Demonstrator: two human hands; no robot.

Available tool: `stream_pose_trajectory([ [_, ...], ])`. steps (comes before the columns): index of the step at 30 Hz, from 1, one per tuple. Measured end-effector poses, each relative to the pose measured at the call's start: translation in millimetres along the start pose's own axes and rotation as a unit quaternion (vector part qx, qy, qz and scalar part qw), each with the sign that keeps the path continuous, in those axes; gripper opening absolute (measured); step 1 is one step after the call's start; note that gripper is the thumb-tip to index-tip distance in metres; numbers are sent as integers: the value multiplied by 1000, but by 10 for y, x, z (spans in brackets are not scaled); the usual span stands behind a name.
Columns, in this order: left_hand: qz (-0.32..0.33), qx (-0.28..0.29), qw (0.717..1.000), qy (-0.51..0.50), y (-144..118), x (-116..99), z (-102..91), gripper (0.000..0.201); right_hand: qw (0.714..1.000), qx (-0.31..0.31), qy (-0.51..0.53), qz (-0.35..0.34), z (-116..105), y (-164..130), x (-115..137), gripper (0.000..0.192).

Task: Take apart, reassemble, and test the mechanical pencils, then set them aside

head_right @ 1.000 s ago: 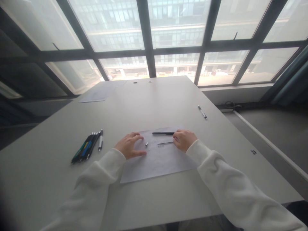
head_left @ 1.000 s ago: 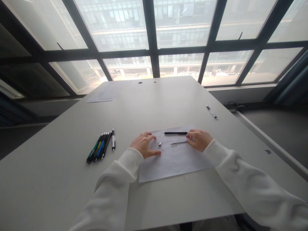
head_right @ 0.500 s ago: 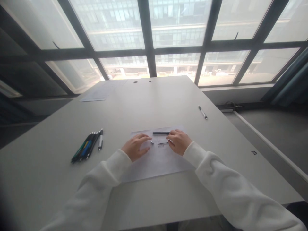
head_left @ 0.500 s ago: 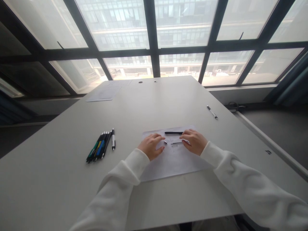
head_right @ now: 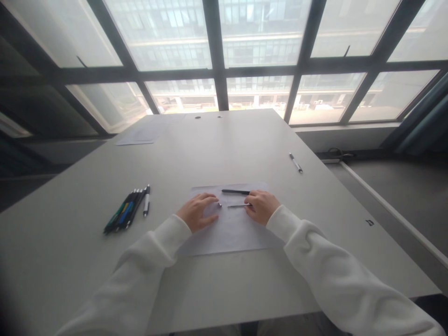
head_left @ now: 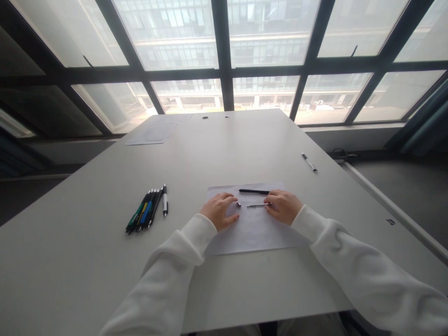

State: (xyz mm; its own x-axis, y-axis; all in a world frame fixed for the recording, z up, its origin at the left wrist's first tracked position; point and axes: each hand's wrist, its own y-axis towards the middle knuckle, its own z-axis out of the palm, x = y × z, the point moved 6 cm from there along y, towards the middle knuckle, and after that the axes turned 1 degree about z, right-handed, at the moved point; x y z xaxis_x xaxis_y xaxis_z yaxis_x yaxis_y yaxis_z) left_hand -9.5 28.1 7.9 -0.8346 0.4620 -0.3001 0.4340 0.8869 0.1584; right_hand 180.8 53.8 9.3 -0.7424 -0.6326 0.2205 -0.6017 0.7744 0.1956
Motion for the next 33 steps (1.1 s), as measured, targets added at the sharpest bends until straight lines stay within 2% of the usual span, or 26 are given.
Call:
stream_pose_trajectory([
  [4,0,-18,1000,3,-12,40,-64,45,1000,-13,11,9,-29,-3,-34,21],
  [8,-26,-35,999,24,-61,193,-177,51,998,-37,1,45,-107,-14,-152,23],
  [11,-57,-14,998,35,-98,337,-171,60,995,-53,-22,86,-141,-27,-281,26],
  [14,-74,14,997,35,-115,419,-117,65,993,-36,-38,105,-107,-35,-381,32],
  [18,-79,21,996,30,-115,432,-92,64,995,2,-40,96,-34,-36,-422,34],
  [27,-79,13,996,26,-120,450,-89,63,995,4,-42,95,-28,-36,-413,33],
  [33,-66,-14,997,41,-107,404,-154,61,994,-62,-28,90,-148,-22,-324,31],
])
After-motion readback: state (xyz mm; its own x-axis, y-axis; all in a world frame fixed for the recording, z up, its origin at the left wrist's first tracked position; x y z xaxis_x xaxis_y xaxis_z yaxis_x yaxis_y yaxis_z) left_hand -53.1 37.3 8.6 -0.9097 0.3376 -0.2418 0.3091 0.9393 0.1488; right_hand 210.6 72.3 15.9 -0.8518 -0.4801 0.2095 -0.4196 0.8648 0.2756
